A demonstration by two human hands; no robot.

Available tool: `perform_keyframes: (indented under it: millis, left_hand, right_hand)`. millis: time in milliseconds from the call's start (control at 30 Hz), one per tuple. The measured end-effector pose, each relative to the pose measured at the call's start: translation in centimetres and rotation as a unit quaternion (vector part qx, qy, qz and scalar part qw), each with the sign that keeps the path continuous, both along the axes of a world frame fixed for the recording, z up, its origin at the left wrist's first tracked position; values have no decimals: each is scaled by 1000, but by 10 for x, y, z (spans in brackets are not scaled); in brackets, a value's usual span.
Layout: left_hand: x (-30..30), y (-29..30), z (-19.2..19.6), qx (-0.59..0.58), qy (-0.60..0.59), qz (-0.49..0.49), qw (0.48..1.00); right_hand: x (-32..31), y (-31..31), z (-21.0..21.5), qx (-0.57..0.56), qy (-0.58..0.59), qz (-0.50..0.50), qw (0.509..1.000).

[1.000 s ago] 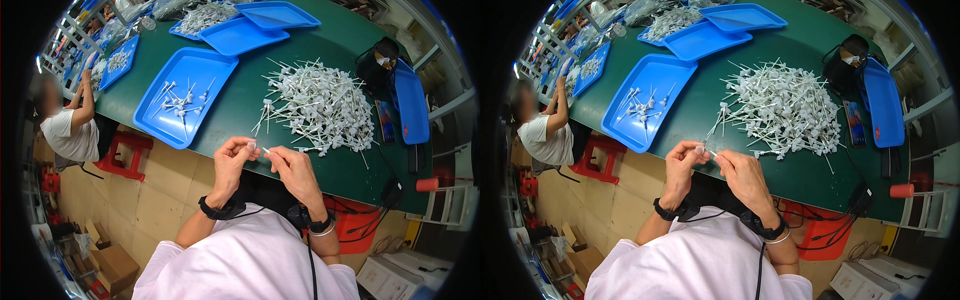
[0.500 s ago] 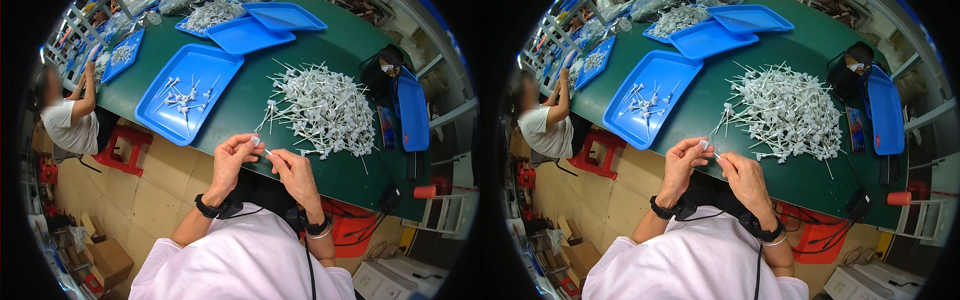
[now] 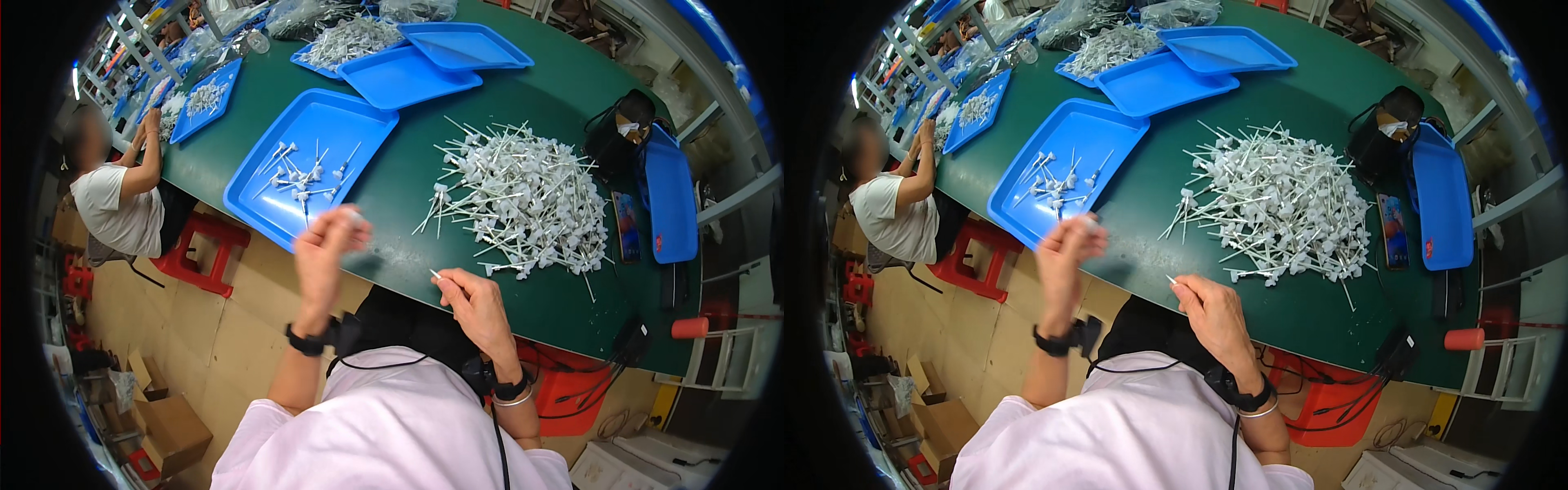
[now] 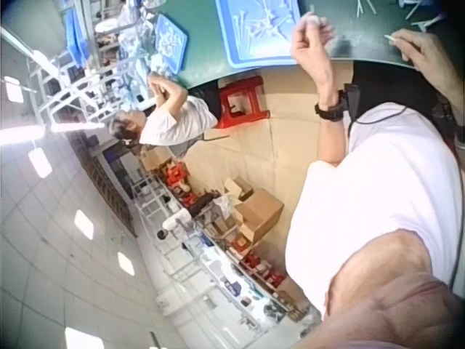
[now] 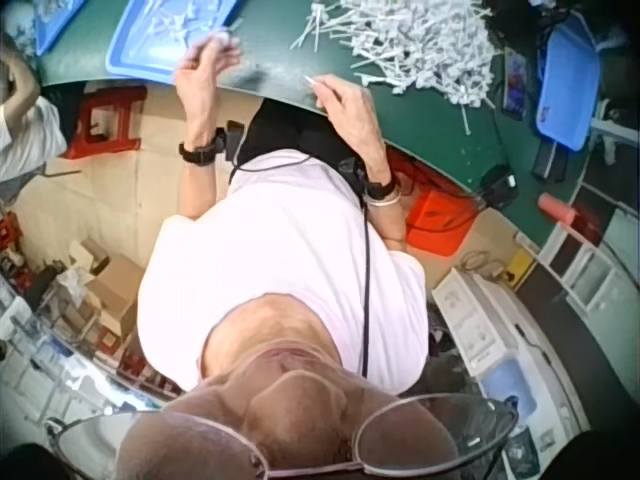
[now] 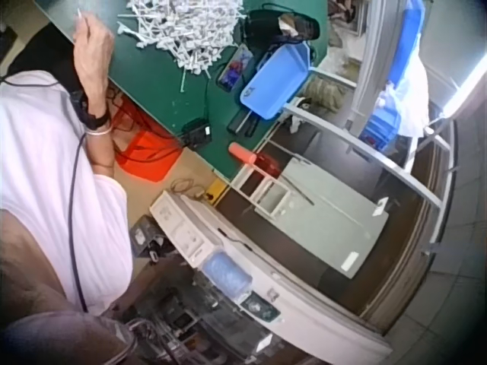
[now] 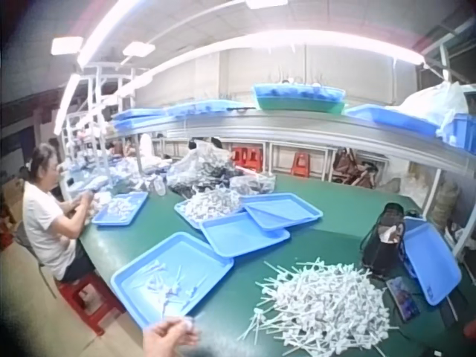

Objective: Assembling small white plastic components at a factory workbench.

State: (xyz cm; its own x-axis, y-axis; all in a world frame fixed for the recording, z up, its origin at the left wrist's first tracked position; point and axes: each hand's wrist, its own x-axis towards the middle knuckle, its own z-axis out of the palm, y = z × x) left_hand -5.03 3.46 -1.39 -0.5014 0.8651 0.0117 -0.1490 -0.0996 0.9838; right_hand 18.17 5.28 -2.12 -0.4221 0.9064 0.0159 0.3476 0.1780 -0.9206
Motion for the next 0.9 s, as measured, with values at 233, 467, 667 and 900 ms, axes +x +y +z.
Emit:
perform_keyframes:
  millis: [233,467,667,900]
  left_hand:
    - [-61,30,19,42,699,201,685]
    - [49,78,-15,8,493,-58,868]
    - [67,115,-28,-99,574,-89,808]
    - [54,85,2,-33,400,-144,904]
  right_hand:
    - [9,0,1,-55,28,-26,998]
    - [20,-1,1,-31,-16,-40,999]
    - [30,-8,-9,-26,-2,-54,998]
    - [33,-4,18,-14,21,-88,996]
